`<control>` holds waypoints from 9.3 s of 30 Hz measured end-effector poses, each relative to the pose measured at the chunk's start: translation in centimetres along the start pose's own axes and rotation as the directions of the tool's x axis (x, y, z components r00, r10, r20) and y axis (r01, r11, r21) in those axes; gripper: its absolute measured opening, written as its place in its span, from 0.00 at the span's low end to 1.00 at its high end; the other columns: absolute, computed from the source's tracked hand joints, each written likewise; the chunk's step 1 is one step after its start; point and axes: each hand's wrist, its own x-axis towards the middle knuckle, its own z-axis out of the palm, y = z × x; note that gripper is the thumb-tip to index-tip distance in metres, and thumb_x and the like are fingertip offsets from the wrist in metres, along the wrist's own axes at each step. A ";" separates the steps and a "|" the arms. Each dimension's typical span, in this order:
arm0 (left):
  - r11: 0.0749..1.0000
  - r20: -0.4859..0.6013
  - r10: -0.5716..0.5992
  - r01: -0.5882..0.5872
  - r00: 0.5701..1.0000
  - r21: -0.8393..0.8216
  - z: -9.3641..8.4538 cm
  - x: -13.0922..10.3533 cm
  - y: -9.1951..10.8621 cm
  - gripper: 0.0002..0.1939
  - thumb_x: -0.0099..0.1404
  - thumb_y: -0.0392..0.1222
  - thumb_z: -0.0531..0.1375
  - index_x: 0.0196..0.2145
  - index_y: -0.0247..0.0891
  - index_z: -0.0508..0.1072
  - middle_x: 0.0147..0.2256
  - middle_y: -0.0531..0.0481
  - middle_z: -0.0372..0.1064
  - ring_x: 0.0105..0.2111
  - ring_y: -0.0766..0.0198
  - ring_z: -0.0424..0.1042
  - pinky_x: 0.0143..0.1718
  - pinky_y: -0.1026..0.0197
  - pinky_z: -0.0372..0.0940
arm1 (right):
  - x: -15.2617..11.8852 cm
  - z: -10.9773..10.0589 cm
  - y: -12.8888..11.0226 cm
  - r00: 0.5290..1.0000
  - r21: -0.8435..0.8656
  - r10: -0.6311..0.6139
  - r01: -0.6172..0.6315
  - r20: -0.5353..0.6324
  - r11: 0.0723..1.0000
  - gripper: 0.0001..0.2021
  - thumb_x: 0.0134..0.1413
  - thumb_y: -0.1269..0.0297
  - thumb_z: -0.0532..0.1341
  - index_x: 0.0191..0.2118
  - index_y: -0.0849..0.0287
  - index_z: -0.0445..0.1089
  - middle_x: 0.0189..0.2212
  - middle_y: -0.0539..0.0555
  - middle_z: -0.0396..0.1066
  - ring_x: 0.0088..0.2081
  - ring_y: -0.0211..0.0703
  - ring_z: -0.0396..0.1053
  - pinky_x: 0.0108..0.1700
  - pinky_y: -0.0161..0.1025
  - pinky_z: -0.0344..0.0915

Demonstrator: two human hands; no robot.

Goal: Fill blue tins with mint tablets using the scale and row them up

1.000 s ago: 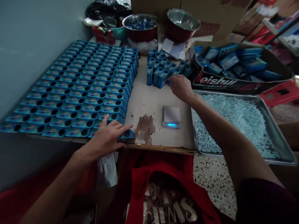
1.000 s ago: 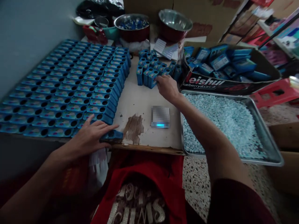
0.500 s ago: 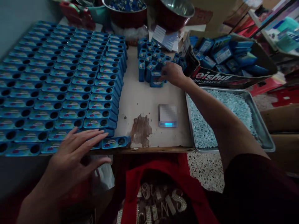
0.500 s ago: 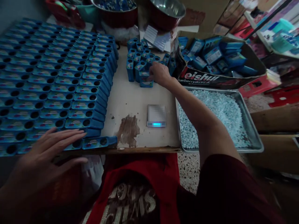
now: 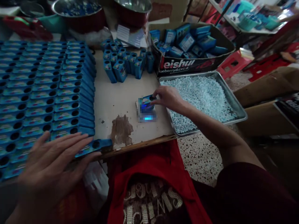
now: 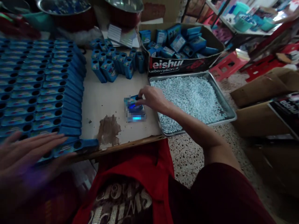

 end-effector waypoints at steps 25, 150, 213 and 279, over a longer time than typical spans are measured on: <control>0.984 0.145 0.175 -0.171 0.974 -0.039 10.2 2.6 9.0 0.10 0.83 0.37 0.66 0.58 0.41 0.83 0.52 0.44 0.87 0.52 0.51 0.87 0.68 0.42 0.77 | -5.3 -2.0 14.5 0.944 0.272 0.227 -0.290 0.241 0.917 0.03 0.58 0.63 0.70 0.38 0.53 0.79 0.25 0.50 0.74 0.28 0.45 0.68 0.36 0.44 0.62; 0.983 -0.086 -0.162 0.153 0.983 -0.104 19.8 -0.7 6.1 0.07 0.80 0.36 0.66 0.51 0.43 0.85 0.50 0.42 0.86 0.52 0.49 0.85 0.59 0.47 0.78 | 1.2 -2.7 9.9 0.872 0.464 0.210 -0.423 0.442 0.779 0.13 0.46 0.65 0.87 0.31 0.55 0.84 0.22 0.46 0.74 0.28 0.39 0.74 0.35 0.38 0.73; 0.998 -0.173 -0.061 0.062 0.983 0.003 20.3 -0.8 6.2 0.08 0.80 0.33 0.67 0.52 0.40 0.84 0.50 0.42 0.86 0.52 0.51 0.84 0.65 0.46 0.77 | -5.5 -0.6 12.8 0.934 0.506 0.268 -0.354 0.237 0.786 0.18 0.48 0.47 0.83 0.35 0.53 0.84 0.22 0.51 0.77 0.24 0.43 0.74 0.29 0.43 0.74; 0.990 -0.097 -0.140 0.141 0.985 0.000 20.6 -1.2 6.0 0.10 0.81 0.36 0.63 0.52 0.42 0.86 0.51 0.40 0.86 0.51 0.48 0.84 0.60 0.45 0.78 | -5.7 -0.1 12.4 0.943 0.383 0.276 -0.329 0.187 0.863 0.10 0.50 0.57 0.73 0.37 0.55 0.84 0.23 0.49 0.72 0.26 0.40 0.66 0.31 0.43 0.64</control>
